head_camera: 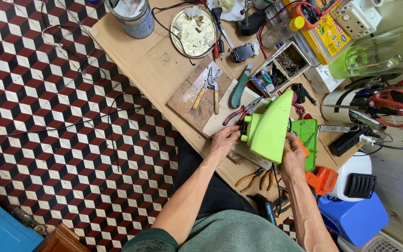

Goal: Repairing and reassembling the motor and base of a green blender on a workbench.

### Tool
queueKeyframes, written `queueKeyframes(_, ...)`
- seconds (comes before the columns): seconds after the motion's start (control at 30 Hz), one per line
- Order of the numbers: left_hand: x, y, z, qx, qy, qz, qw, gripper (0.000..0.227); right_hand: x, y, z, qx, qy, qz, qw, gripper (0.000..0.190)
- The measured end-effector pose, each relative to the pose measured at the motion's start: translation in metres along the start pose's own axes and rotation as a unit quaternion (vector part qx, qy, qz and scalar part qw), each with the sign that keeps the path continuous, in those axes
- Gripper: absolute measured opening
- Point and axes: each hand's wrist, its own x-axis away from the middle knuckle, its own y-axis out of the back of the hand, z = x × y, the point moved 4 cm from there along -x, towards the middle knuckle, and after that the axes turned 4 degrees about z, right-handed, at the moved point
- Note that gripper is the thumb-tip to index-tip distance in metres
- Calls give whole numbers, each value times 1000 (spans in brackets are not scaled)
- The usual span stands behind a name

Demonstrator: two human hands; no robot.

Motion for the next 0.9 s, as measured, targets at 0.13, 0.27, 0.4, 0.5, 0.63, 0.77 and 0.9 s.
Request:
queueKeyframes(0.13,-5,0,9,5,-9,4,1000,38,-3,3,-6,-8,9,2,1000,31)
queueKeyframes(0.27,-9,0,13,10,-7,-3,1000,37,-4,1,-5,-26,7,10,1000,30)
queueKeyframes(0.4,-6,1,9,4,-4,-9,1000,38,-4,3,-8,-26,4,14,1000,29)
queueKeyframes(0.5,-7,1,10,-2,-6,-7,1000,38,-2,1,-5,-21,0,11,1000,30)
queueKeyframes(0.63,0,-1,-1,-13,3,-7,1000,39,4,-6,5,-32,-12,11,999,31)
queueKeyframes(0.77,0,-1,-2,-16,6,-10,1000,40,3,-5,4,-35,-18,15,999,32)
queueKeyframes(0.9,1,-1,-3,-11,7,-9,1000,40,0,-1,-1,-23,-3,21,1000,34)
